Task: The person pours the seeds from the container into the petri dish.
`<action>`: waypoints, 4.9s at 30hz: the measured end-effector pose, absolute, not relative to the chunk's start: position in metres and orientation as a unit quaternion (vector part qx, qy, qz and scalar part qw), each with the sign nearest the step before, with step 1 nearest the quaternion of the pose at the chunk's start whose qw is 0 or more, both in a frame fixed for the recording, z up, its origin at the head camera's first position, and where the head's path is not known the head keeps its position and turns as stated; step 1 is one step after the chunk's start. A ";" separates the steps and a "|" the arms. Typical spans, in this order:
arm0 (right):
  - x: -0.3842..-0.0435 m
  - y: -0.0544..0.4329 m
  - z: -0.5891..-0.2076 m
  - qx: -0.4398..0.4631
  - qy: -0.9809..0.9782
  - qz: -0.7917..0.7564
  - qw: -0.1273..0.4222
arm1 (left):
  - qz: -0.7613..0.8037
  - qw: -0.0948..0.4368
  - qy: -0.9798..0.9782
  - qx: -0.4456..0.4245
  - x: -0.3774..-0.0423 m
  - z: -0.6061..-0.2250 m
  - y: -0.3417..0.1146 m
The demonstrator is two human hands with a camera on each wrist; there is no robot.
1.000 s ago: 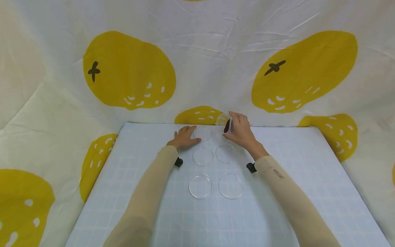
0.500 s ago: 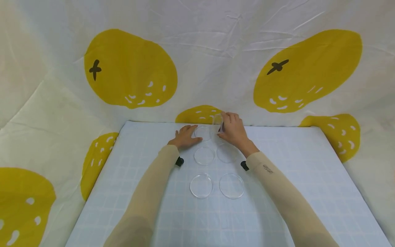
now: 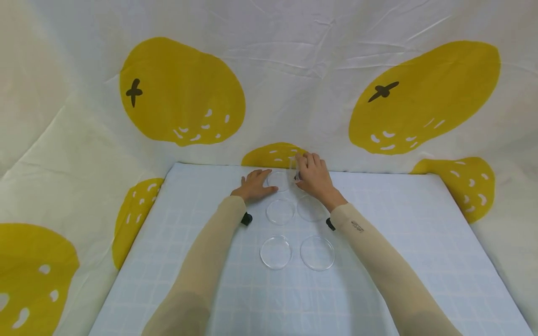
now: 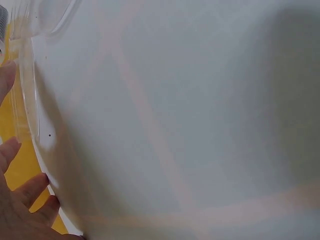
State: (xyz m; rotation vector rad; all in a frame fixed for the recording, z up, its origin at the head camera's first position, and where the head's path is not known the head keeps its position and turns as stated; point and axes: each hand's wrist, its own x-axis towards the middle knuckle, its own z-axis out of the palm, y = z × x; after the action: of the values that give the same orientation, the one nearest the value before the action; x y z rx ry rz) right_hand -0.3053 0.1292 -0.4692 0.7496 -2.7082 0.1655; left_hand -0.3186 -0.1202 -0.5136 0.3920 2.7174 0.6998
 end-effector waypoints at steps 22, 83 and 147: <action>-0.308 0.120 -0.472 0.286 -0.936 0.031 0.204 | 0.248 0.157 0.947 0.132 -0.314 -0.507 -0.118; -0.300 0.111 -0.460 0.278 -0.941 -0.007 0.191 | 0.242 0.153 0.949 0.131 -0.315 -0.510 -0.118; -0.233 0.264 -0.463 0.066 -0.811 0.581 0.009 | 0.233 0.153 0.951 0.133 -0.307 -0.500 -0.114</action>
State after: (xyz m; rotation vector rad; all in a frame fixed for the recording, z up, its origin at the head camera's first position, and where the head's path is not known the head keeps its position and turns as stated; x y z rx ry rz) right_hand -0.2334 0.2637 -0.4628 0.2059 -2.5327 1.8164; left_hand -0.3065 -0.1140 -0.5001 0.3803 2.7286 0.6680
